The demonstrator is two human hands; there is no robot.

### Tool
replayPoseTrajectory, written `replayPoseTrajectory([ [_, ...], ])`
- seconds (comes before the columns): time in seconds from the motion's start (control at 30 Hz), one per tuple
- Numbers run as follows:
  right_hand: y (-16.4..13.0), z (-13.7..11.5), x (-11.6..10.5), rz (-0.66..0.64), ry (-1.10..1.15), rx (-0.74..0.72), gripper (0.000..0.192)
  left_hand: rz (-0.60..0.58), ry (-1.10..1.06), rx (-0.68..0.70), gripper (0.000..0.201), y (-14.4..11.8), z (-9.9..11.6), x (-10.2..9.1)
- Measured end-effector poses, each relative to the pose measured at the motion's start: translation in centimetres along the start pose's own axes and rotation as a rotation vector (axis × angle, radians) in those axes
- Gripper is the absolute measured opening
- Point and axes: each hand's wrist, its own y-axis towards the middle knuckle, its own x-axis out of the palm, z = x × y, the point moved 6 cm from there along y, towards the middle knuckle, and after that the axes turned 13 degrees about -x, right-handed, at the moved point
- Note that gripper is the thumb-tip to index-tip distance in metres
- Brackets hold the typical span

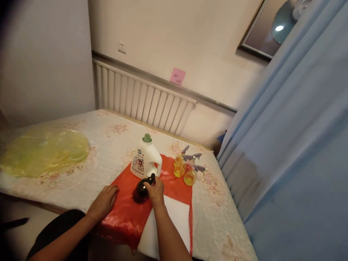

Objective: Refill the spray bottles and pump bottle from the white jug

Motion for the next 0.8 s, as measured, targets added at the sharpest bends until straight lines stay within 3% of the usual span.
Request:
replayPoseTrajectory([
  [0.23,0.7,1.3,-3.0,0.094,0.008,0.016,0.02,0.021,0.049,0.013,0.025,0.0,0.2,0.2],
  [0.4,1.8,2.5,-6.5,0.152,-0.033,0.012,0.023,0.029,0.077,0.007,0.024,0.0,0.1,0.4],
  [0.63,3.4,6.0,-12.8,0.264,-0.167,0.034,0.028,0.032,0.085,0.015,0.026,-0.1,0.4,0.1],
  [0.8,3.7,8.9,-15.4,0.313,-0.258,0.067,0.028,0.051,0.127,0.036,0.027,0.0,-0.1,0.4],
])
